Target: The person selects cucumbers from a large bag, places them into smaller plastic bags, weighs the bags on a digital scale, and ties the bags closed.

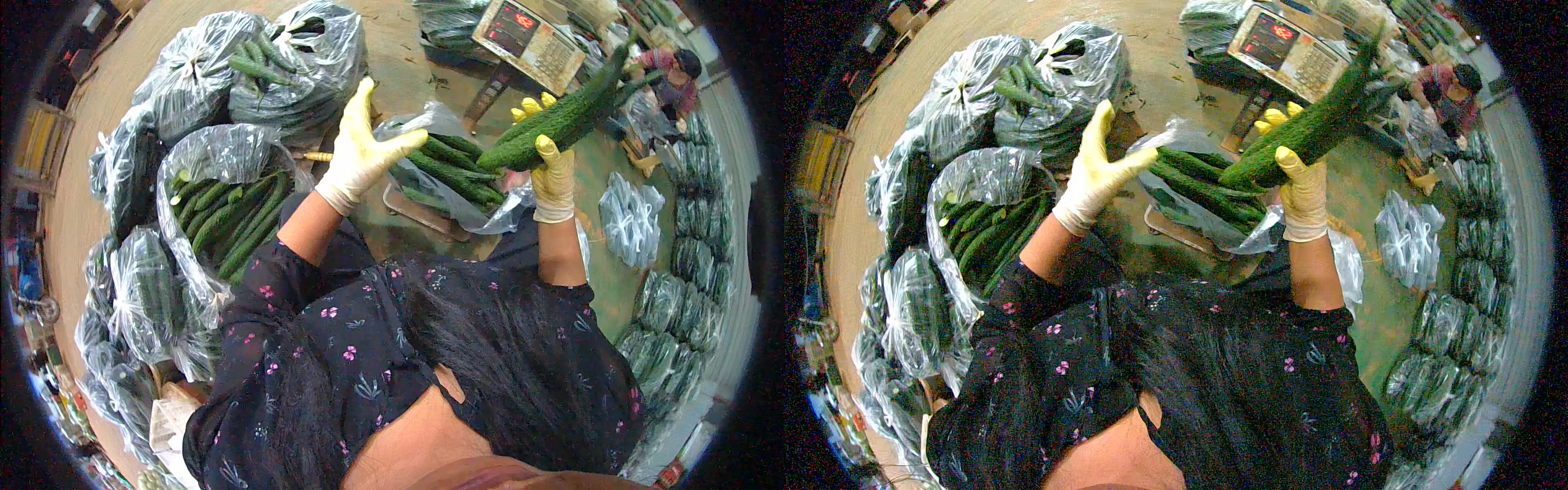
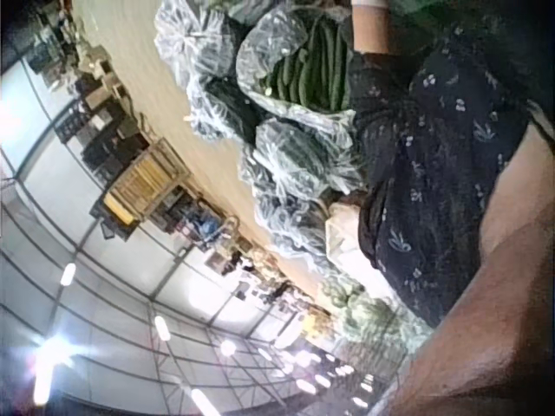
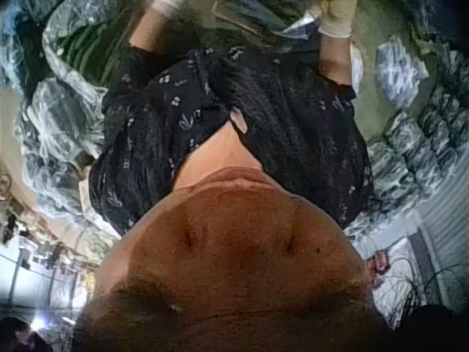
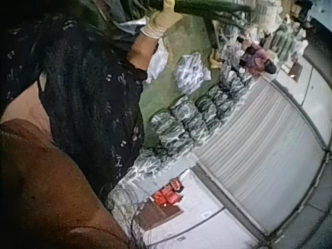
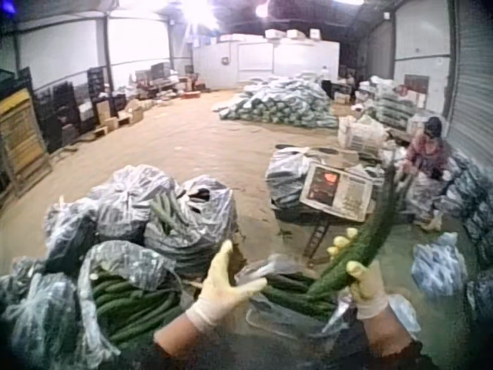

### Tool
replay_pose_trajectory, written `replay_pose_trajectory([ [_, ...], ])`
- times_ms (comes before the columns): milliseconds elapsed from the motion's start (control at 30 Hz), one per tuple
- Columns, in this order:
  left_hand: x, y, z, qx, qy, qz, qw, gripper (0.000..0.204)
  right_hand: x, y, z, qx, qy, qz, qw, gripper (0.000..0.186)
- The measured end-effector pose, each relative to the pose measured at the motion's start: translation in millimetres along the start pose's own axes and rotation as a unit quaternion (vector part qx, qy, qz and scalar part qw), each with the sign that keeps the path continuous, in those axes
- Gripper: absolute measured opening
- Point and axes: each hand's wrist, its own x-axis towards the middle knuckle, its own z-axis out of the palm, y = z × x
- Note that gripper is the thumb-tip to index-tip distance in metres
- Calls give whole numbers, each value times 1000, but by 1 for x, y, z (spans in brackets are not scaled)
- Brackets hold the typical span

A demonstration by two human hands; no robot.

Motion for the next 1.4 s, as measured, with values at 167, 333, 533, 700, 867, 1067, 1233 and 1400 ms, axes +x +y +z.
replay_pose_trajectory([
  [167,18,-19,48,245,-58,31,967,56,-13,40,-38,-50,83,-32,995,64],
  [333,73,-26,57,-227,-153,-241,931,26,-34,110,-63,-372,60,28,926,65],
  [533,69,-28,17,-318,-206,-335,863,33,-34,131,-92,-713,-161,238,640,66],
  [700,61,-22,7,-261,-304,-262,878,41,-12,115,-182,-581,9,253,773,57],
  [867,81,-20,13,-325,-233,-194,896,39,-5,45,-165,-717,-43,241,652,50],
  [1067,75,-39,1,-318,-170,-159,919,42,-12,28,-119,-718,3,246,651,68],
  [1233,52,-47,34,-191,-166,-144,957,66,-17,54,-141,-632,-17,231,740,76],
  [1400,37,-63,27,-194,-184,-171,948,78,-25,47,-120,-557,-32,253,791,71],
])
